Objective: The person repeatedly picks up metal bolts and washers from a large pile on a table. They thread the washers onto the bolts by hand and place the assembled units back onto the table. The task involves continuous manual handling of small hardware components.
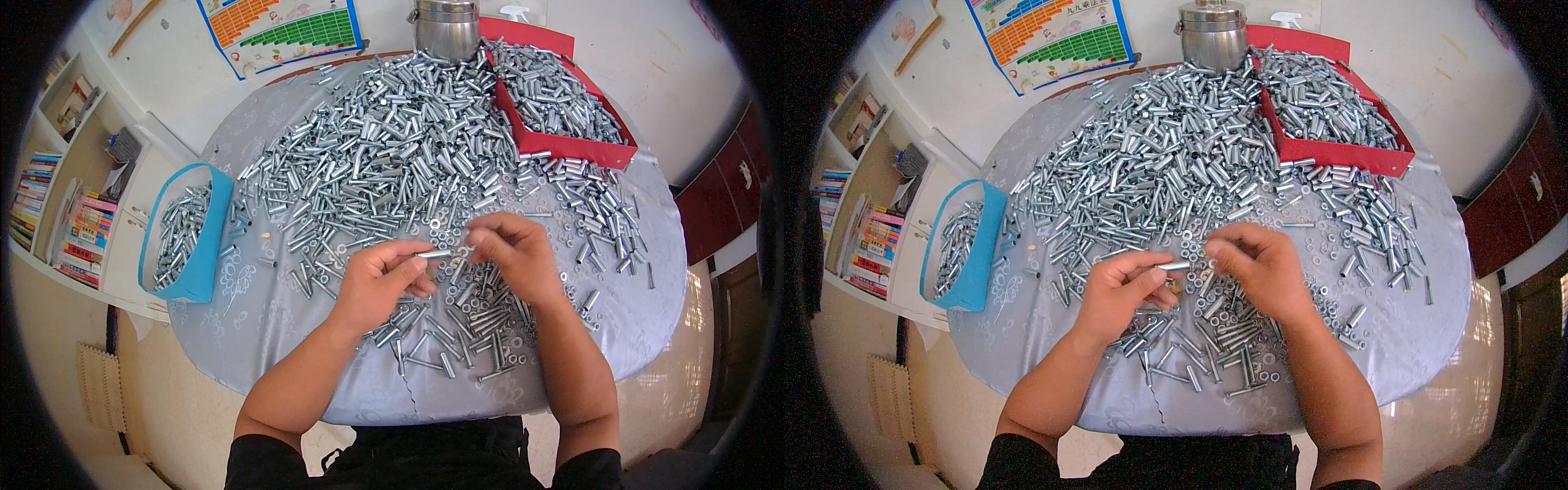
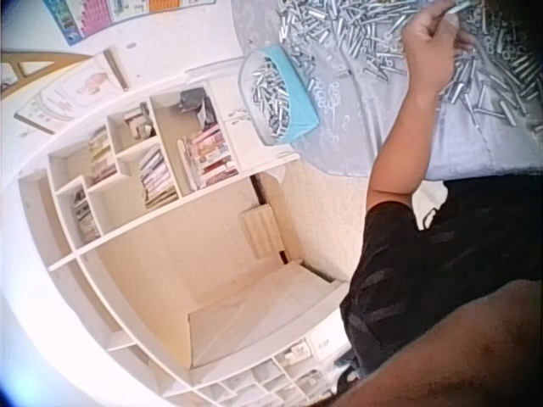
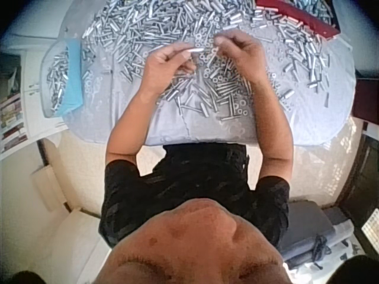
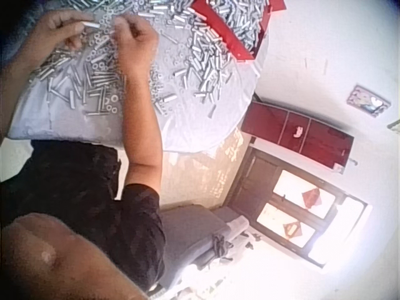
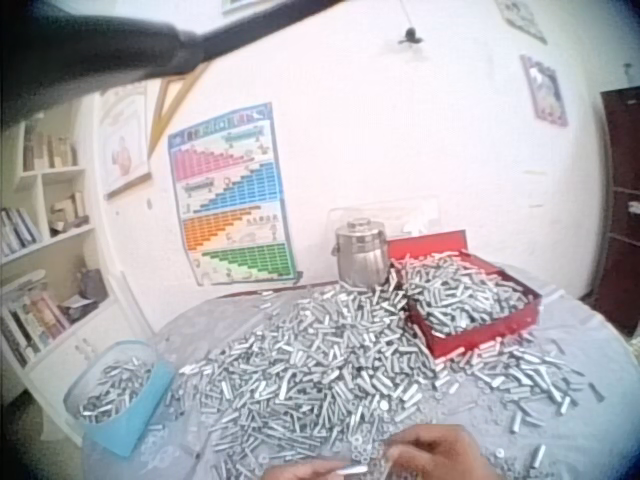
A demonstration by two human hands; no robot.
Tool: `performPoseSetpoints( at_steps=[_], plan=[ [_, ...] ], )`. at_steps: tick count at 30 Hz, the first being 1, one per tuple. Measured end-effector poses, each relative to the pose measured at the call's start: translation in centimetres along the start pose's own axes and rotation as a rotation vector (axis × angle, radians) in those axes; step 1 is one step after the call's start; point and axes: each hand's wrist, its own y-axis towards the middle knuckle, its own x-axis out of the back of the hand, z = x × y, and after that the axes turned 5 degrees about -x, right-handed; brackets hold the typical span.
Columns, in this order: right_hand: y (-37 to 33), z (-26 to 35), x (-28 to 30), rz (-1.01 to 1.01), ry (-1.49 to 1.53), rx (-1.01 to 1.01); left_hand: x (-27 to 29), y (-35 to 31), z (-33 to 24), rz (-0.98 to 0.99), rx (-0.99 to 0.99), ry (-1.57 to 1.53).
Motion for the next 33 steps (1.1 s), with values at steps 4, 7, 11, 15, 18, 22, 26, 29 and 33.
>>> performPoseSetpoints(
  at_steps=[4,7,11,15,18,22,26,29,33],
  plan=[
    [0.7,-0.8,1.5,-0.250,-0.393,0.171,0.2,0.1,0.1,-0.082,-0.041,-0.023],
    [0.8,-1.2,2.0,-0.235,-0.671,0.291,0.3,0.2,0.3,-0.083,-0.051,-0.025],
    [0.8,-1.3,2.1,-0.126,-0.954,0.410,0.3,0.2,0.5,-0.073,-0.055,-0.024],
    [0.4,-1.2,1.5,-0.102,-1.079,0.411,0.3,0.1,0.4,-0.070,-0.049,-0.023],
    [0.2,-1.1,1.2,-0.135,-1.078,0.365,0.2,0.1,0.5,-0.064,-0.054,-0.030],
    [0.1,-1.2,1.1,-0.156,-1.062,0.340,0.3,0.1,0.5,-0.060,-0.053,-0.023],
    [0.0,-1.0,1.1,-0.135,-1.041,0.274,0.2,0.1,0.5,-0.057,-0.051,-0.031],
    [0.0,-0.8,1.0,-0.106,-1.014,0.249,0.2,0.1,0.6,-0.057,-0.049,-0.029],
    [-0.2,0.6,0.2,-0.126,-0.569,0.037,0.2,0.0,0.3,-0.052,-0.036,-0.032]
  ],
)
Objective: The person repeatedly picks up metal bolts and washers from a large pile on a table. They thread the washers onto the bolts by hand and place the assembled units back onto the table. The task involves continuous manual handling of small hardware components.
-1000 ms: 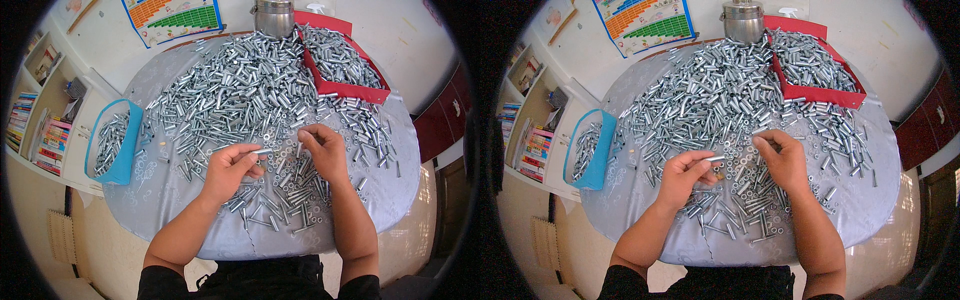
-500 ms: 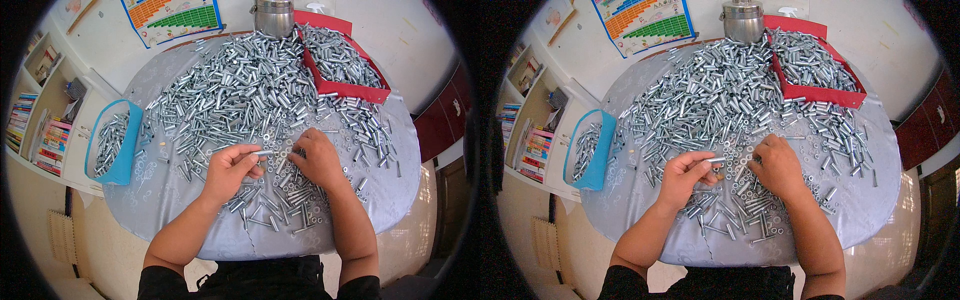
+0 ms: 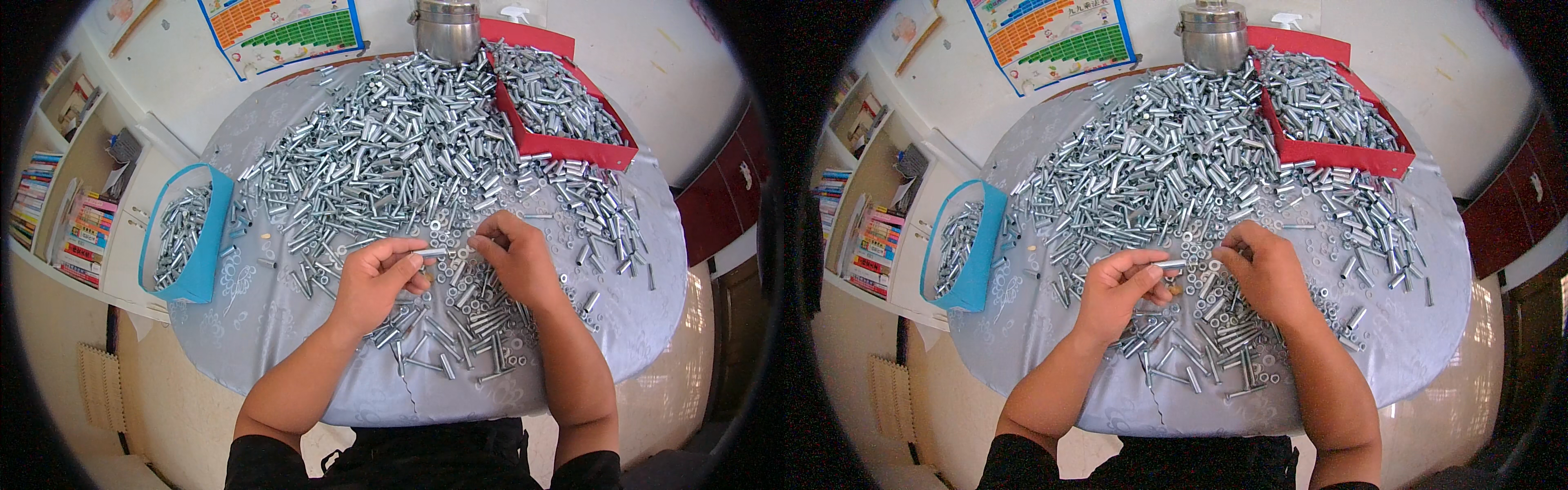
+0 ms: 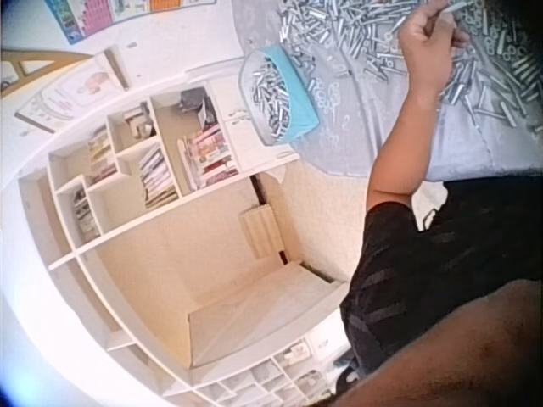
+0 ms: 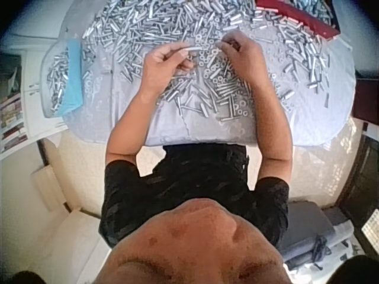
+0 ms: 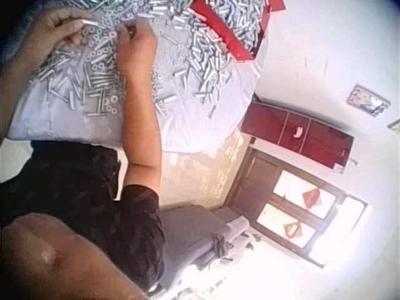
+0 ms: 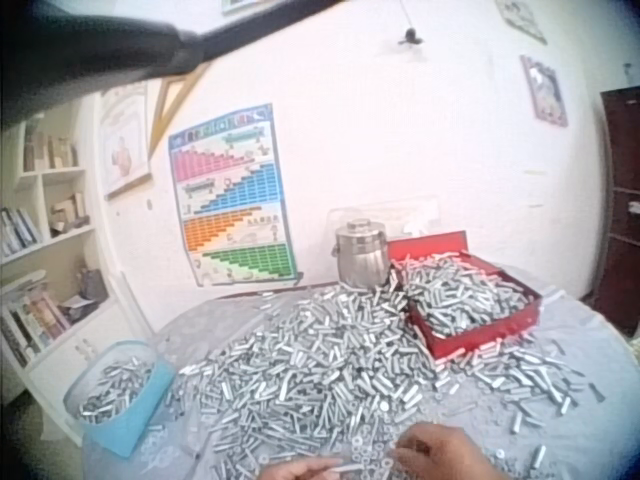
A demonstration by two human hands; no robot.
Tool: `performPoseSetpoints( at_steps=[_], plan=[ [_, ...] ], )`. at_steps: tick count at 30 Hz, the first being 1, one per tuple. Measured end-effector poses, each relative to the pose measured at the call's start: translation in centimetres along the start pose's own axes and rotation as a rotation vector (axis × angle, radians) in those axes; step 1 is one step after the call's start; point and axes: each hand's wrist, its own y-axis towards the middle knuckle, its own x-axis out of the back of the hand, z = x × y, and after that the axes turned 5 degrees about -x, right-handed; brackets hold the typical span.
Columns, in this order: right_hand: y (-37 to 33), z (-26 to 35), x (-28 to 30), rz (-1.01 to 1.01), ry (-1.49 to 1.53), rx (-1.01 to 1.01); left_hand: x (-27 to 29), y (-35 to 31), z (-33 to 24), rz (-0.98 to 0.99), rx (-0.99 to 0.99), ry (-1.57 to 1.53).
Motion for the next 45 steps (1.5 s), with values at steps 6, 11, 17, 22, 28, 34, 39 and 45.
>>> performPoseSetpoints(
  at_steps=[6,11,17,22,28,34,39,45],
  plan=[
    [0.0,-0.7,-1.0,0.064,0.416,-0.038,0.0,0.0,0.2,-0.018,-0.002,0.008],
    [-0.4,-0.7,-1.6,0.064,0.316,0.047,0.0,0.0,0.2,-0.020,-0.004,-0.010],
    [-0.4,-0.5,-1.6,0.143,0.426,0.001,0.1,0.0,0.3,-0.011,-0.024,-0.010],
    [-0.4,-0.5,-1.7,0.198,0.503,-0.019,-0.1,0.0,0.1,-0.016,0.008,0.007],
    [-0.5,-0.4,-1.6,0.228,0.451,-0.026,0.0,0.0,0.1,-0.016,0.031,0.025],
    [-0.5,-0.5,-1.5,0.216,0.387,-0.017,-0.2,0.0,0.0,-0.010,0.025,0.039],
    [-0.5,-0.3,-1.5,0.241,0.339,-0.045,0.0,-0.1,0.2,0.001,0.013,0.031],
    [-0.6,-0.3,-1.6,0.194,0.157,-0.021,-0.2,-0.1,-0.1,0.023,0.036,0.049]
  ],
)
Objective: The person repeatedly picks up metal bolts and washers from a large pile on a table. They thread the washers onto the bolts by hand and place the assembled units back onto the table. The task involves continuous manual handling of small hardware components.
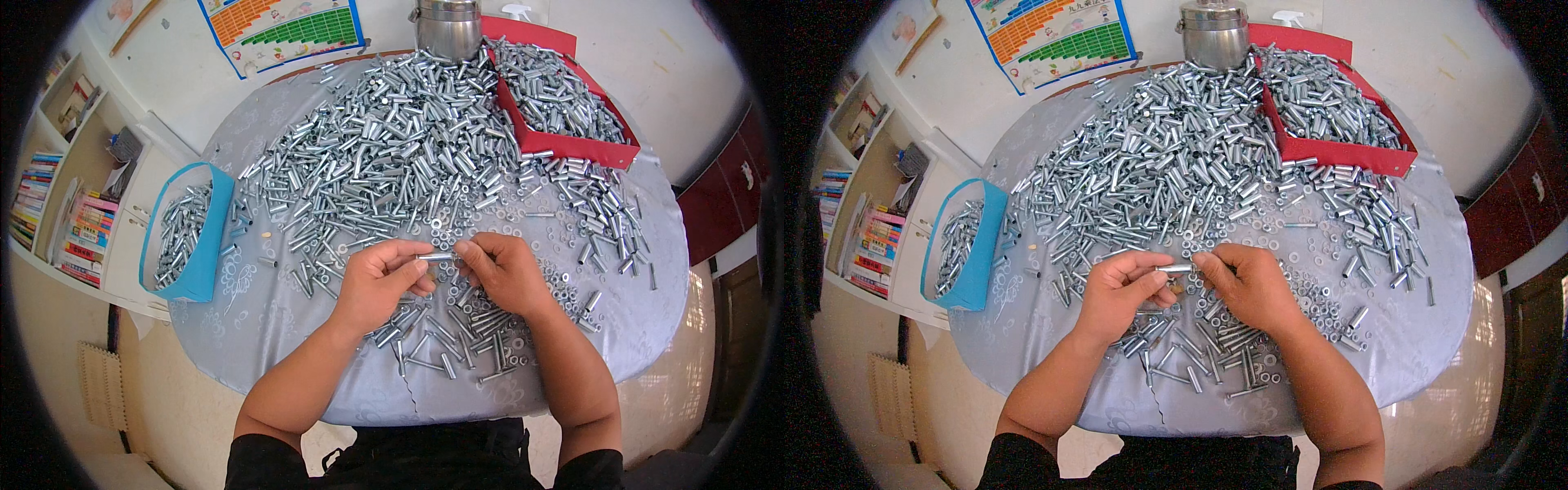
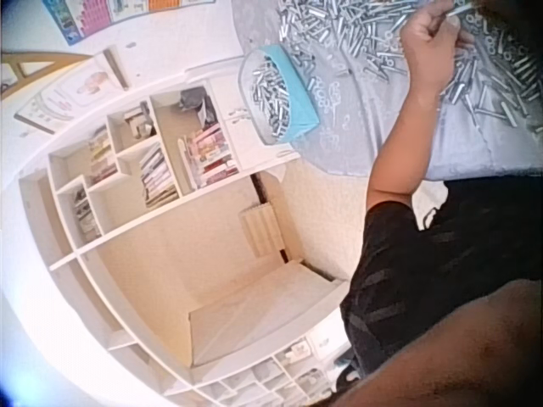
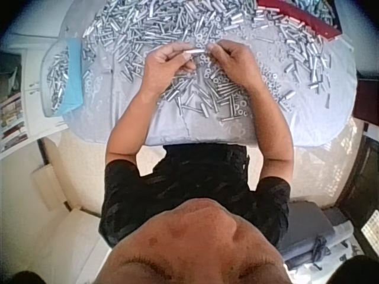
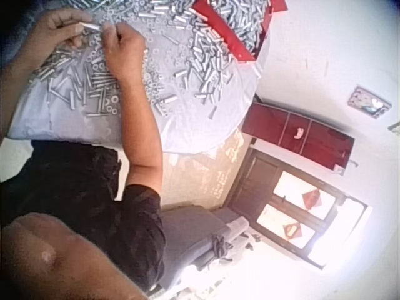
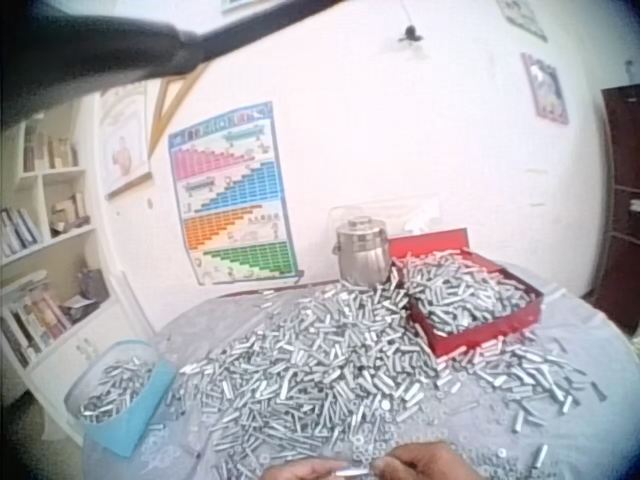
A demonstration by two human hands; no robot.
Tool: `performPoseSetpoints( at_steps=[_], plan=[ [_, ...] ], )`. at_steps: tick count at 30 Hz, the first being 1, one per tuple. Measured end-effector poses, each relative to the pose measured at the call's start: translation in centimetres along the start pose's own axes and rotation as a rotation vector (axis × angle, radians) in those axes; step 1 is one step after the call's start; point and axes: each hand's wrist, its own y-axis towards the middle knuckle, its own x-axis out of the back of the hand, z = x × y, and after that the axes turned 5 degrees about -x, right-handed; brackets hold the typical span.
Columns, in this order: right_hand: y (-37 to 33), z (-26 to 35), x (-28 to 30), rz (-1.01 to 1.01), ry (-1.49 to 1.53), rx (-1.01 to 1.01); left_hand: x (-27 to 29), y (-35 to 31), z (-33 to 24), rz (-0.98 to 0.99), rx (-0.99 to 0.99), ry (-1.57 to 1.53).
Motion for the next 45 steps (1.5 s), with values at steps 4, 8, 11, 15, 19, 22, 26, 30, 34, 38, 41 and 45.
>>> performPoseSetpoints(
  at_steps=[4,8,11,15,19,22,26,30,34,38,41,45],
  plan=[
    [0.1,0.1,-0.2,-0.048,0.069,0.032,0.2,0.0,0.3,0.016,-0.020,-0.008],
    [0.3,-0.7,-0.8,-0.044,0.298,0.117,0.1,0.1,0.1,0.005,-0.009,-0.011],
    [0.1,0.0,0.0,0.040,0.231,0.017,0.2,0.0,0.3,0.001,-0.024,-0.012],
    [0.0,0.4,0.2,0.047,0.261,-0.060,-0.1,-0.1,0.1,0.013,-0.031,-0.013],
    [0.0,0.3,-0.6,0.023,0.370,0.062,-0.1,0.0,0.0,0.001,-0.025,-0.013],
    [0.1,-0.1,0.2,0.124,0.257,-0.020,0.0,-0.1,0.1,0.004,-0.038,-0.004],
    [-0.1,0.3,-0.5,0.052,0.312,0.026,0.0,-0.1,0.1,0.010,-0.039,-0.017],
    [0.0,-0.2,0.2,0.082,0.220,0.020,-0.1,-0.1,-0.1,0.003,-0.025,-0.022],
    [0.0,0.0,0.4,0.077,0.165,-0.003,-0.1,-0.1,0.0,0.007,-0.031,-0.031],
    [-0.1,0.5,0.5,0.094,0.117,0.010,0.0,-0.1,0.0,-0.003,-0.028,-0.040],
    [-0.2,0.4,0.5,0.059,0.048,0.044,-0.1,-0.2,0.1,0.003,-0.038,-0.047],
    [-0.3,0.1,0.1,0.058,0.094,0.160,0.1,0.0,0.2,-0.001,-0.033,-0.034]
  ],
)
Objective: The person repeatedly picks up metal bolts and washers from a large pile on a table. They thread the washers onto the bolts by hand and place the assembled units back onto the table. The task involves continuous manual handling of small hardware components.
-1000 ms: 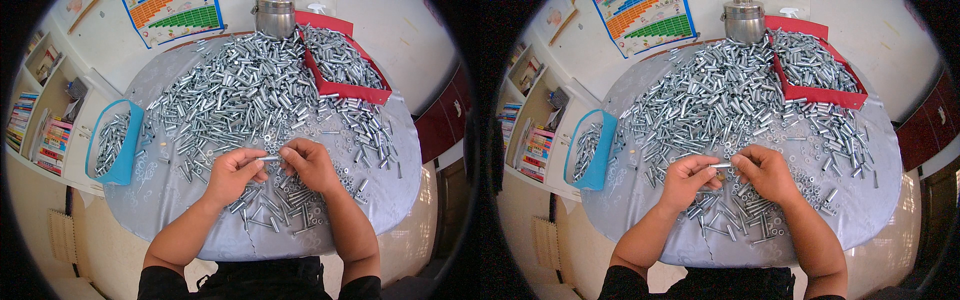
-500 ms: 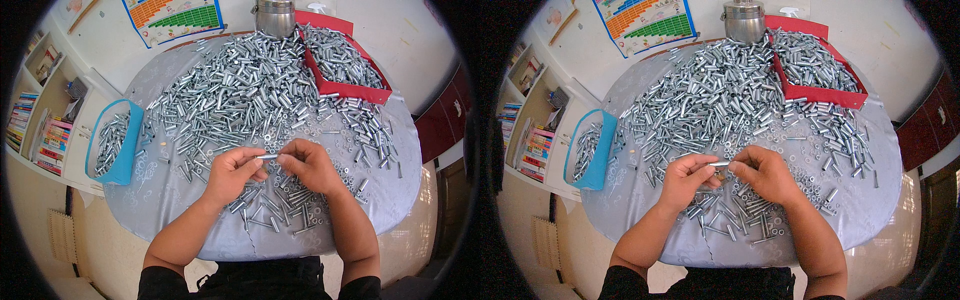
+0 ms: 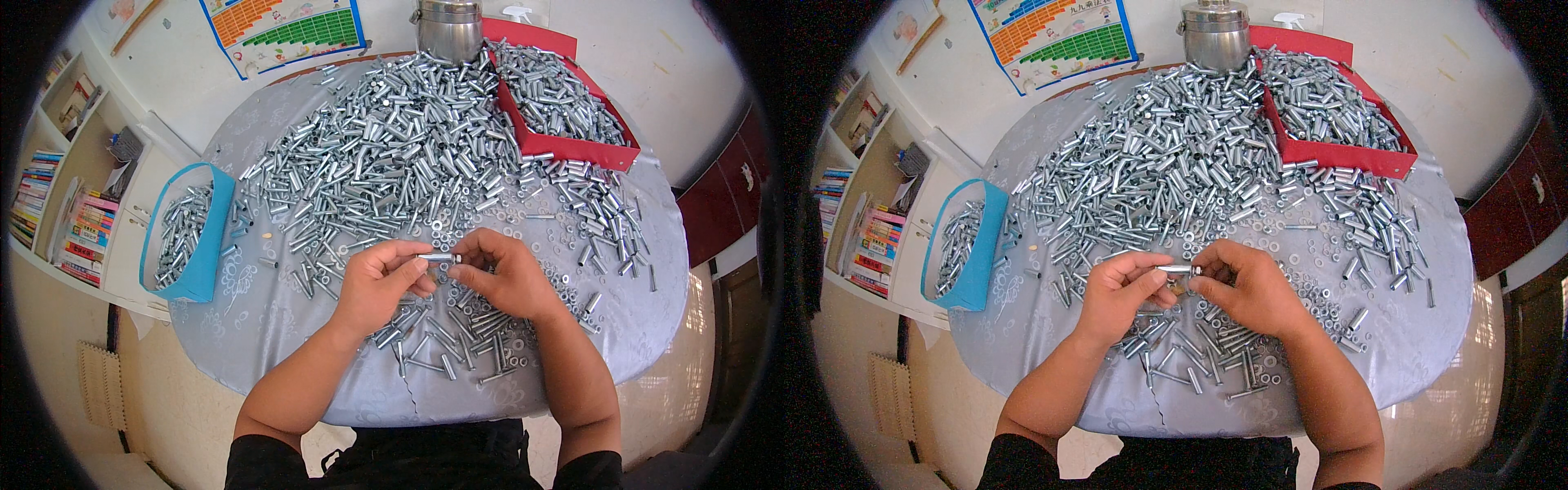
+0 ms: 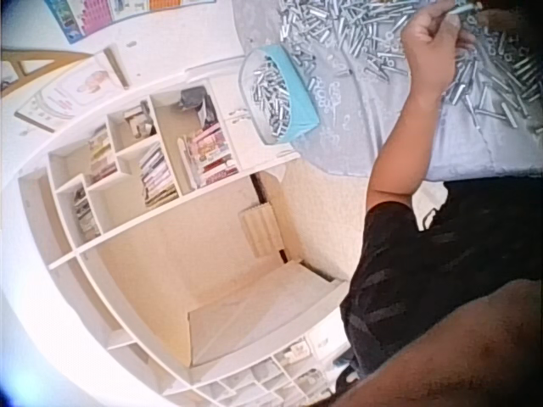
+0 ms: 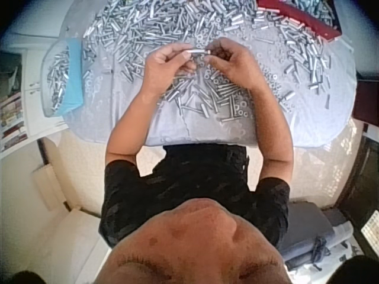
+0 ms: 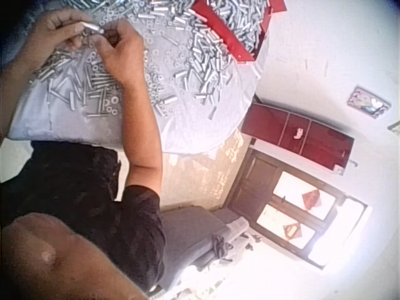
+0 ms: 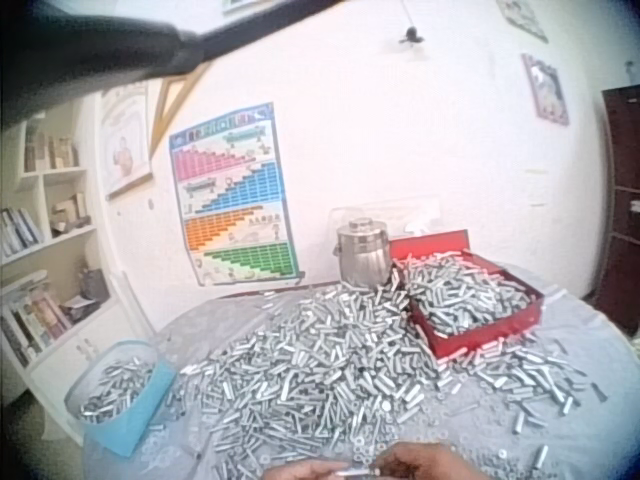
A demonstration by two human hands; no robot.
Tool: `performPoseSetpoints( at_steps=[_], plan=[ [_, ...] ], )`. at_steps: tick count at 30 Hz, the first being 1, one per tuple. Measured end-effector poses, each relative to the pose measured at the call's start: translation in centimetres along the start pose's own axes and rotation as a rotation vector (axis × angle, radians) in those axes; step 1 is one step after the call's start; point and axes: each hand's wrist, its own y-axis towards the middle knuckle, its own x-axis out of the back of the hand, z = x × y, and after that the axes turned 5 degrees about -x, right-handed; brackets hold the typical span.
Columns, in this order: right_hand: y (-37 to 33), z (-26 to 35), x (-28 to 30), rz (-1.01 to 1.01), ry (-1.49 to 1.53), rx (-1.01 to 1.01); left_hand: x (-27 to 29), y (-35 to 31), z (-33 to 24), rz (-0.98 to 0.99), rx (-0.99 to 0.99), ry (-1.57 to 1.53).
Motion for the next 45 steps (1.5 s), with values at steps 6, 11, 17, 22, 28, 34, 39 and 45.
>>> performPoseSetpoints(
  at_steps=[6,11,17,22,28,34,39,45],
  plan=[
    [0.0,0.6,-0.2,-0.057,-0.016,-0.001,0.1,0.0,0.1,0.011,-0.006,-0.008],
    [0.1,-0.2,0.3,0.032,-0.134,-0.095,0.1,0.0,0.1,0.012,0.000,0.005],
    [0.0,0.4,-0.1,-0.030,-0.006,-0.056,0.1,0.1,0.1,0.014,-0.004,0.004],
    [0.0,0.6,0.0,-0.041,-0.038,-0.066,0.0,0.0,0.0,0.015,-0.015,0.008],
    [0.1,0.5,0.3,0.000,-0.030,-0.113,0.0,0.0,-0.1,0.011,0.006,-0.011],
    [0.1,0.3,0.3,-0.062,0.013,-0.060,0.0,0.0,0.0,0.004,-0.008,0.008],
    [0.0,0.4,0.2,-0.029,-0.017,0.006,0.0,0.0,0.0,0.003,-0.004,-0.018],
    [0.1,0.1,0.3,-0.005,-0.024,-0.070,-0.1,0.0,-0.5,0.007,-0.004,-0.009]
  ],
)
